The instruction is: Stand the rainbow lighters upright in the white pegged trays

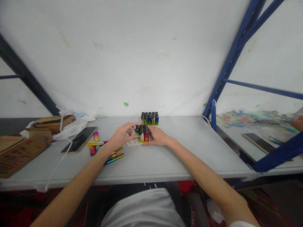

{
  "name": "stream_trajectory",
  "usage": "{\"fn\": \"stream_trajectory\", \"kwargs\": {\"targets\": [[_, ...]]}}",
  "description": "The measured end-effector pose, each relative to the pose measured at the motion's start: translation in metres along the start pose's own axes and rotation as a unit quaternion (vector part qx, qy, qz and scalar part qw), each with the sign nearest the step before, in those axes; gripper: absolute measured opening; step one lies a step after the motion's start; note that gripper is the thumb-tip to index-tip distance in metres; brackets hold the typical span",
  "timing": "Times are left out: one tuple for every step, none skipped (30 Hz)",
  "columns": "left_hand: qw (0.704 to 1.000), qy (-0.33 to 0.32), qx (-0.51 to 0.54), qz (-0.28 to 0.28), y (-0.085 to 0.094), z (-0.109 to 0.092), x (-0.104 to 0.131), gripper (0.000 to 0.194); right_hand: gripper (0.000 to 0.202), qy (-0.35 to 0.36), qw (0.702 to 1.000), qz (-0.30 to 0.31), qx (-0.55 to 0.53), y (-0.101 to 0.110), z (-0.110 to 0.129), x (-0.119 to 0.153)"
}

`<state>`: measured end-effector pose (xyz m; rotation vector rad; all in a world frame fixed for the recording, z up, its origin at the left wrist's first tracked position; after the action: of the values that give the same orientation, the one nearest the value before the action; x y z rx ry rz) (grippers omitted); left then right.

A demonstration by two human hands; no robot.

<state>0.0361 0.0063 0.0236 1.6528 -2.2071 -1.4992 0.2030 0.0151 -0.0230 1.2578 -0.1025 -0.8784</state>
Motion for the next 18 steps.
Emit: {"fn": "stream_trajectory", "kwargs": {"targets": [[1.000,0.010,0.009,-0.003,0.003,0.001,-0.001,0.051,0.077,-0.002,1.000,0.001,0.003,0.000,-0.001,0.000],[1.000,0.021,0.015,-0.007,0.007,0.003,-0.002,0.054,0.077,-0.007,1.000,0.002,0.008,-0.001,-0.002,0.000],[0.999,0.034,0.016,-0.008,0.012,0.007,-0.004,0.052,0.078,-0.011,1.000,0.002,0.010,-0.001,-0.003,0.000],[0.999,0.049,0.012,-0.005,0.018,0.012,-0.006,0.046,0.078,-0.012,1.000,0.001,0.010,-0.001,-0.004,0.000],[0.998,0.067,0.005,0.005,0.025,0.019,-0.008,0.040,0.079,-0.011,1.000,0.000,0.008,-0.001,-0.004,0.000],[0.996,0.088,-0.001,0.022,0.032,0.027,-0.009,0.036,0.079,-0.010,1.000,-0.002,0.005,-0.001,-0.004,0.000],[0.993,0.108,-0.006,0.041,0.040,0.036,-0.008,0.034,0.079,-0.008,1.000,-0.003,0.003,-0.001,-0.003,0.000],[0.989,0.131,-0.011,0.068,0.047,0.046,-0.006,0.032,0.079,-0.008,1.000,-0.002,0.003,-0.001,-0.003,0.000],[0.984,0.154,-0.015,0.086,0.056,0.055,-0.003,0.031,0.079,-0.011,1.000,-0.001,0.004,-0.001,-0.004,0.000],[0.979,0.178,-0.023,0.101,0.066,0.064,0.002,0.030,0.079,-0.015,1.000,0.002,0.006,-0.001,-0.004,0.000],[0.971,0.204,-0.031,0.122,0.075,0.073,0.008,0.029,0.079,-0.018,1.000,0.004,0.008,-0.002,-0.005,0.000],[0.962,0.233,-0.035,0.139,0.084,0.081,0.015,0.029,0.080,-0.020,1.000,0.005,0.008,-0.002,-0.005,0.000],[0.951,0.263,-0.037,0.157,0.091,0.088,0.023,0.029,0.080,-0.021,1.000,0.004,0.006,-0.002,-0.006,0.000],[0.941,0.288,-0.040,0.173,0.098,0.094,0.031,0.031,0.081,-0.021,1.000,0.001,0.004,-0.002,-0.006,0.000],[0.933,0.305,-0.044,0.183,0.103,0.098,0.038,0.033,0.081,-0.020,1.000,-0.003,0.001,-0.002,-0.006,0.001],[0.928,0.316,-0.053,0.187,0.108,0.101,0.043,0.034,0.081,-0.020,1.000,-0.006,-0.001,-0.002,-0.006,0.001],[0.927,0.319,-0.065,0.186,0.112,0.104,0.046,0.034,0.081,-0.019,1.000,-0.007,-0.003,-0.001,-0.006,0.001],[0.928,0.315,-0.076,0.182,0.114,0.105,0.047,0.032,0.080,-0.019,1.000,-0.006,-0.002,-0.001,-0.006,0.001]]}}
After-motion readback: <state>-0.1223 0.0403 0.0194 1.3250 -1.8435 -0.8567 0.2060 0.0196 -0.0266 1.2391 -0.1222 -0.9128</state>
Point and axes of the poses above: each hand's wrist, its own x-axis away from the middle knuckle, its own y-axis out of the back of the hand, z = x × y, the point moved 8 cm from there along -x, towards the middle knuckle, and after that the axes turned 4 degrees about y, right-handed, at the moved point
